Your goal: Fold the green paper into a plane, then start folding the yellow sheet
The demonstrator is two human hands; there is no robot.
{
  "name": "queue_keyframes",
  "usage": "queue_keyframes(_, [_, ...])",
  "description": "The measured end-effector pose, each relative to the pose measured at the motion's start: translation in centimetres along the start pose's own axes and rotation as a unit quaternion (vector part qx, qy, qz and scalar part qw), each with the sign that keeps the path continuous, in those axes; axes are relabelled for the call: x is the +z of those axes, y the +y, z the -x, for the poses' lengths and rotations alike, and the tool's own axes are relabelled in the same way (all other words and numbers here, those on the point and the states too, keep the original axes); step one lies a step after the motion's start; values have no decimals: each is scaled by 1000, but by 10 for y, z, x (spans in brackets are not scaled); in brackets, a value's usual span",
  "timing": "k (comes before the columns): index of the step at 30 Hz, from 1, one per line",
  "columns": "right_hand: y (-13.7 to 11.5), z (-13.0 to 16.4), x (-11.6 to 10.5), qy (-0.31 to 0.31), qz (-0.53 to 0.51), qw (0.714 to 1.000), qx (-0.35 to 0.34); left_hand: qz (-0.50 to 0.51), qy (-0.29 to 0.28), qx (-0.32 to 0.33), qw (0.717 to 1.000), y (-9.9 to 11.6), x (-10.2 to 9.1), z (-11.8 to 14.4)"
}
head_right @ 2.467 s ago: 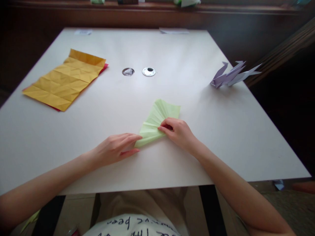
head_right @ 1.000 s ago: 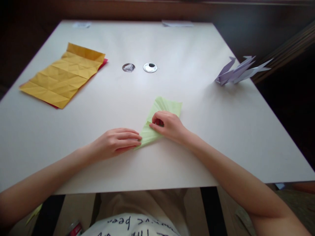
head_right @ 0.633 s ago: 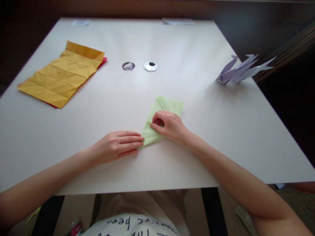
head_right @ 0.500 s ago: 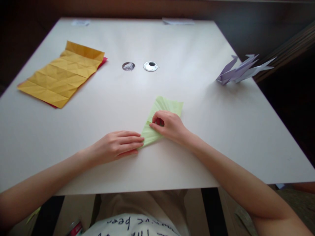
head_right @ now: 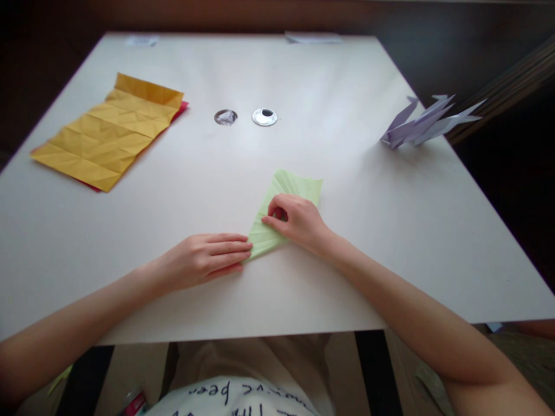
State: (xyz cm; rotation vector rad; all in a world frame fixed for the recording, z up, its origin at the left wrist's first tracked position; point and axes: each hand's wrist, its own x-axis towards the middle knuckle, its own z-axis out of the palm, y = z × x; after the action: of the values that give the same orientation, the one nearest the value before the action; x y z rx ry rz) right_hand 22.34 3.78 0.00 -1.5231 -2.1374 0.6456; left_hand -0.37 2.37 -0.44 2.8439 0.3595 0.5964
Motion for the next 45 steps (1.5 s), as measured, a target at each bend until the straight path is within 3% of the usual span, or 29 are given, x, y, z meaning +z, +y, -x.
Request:
queue_keyframes(5, [0,-1,1,-4,4,1000,13,-22,-24,-23,999,-3,-6,-2])
queue_keyframes(9, [1,0,-1,3,27,999,35,-115,-65,-58,990,2,-13,-4])
queue_keyframes(17, [1,2,-3,7,49,997,54,-288,-125,-152,937,52,-2,1])
queue_keyframes(26, [2,3,-4,4,41,998,55,-283,-142,-184,931,71,1,4])
queue_keyframes(45, [1,2,-4,2,41,998,53,-278,-99,-223,929,69,-6,3])
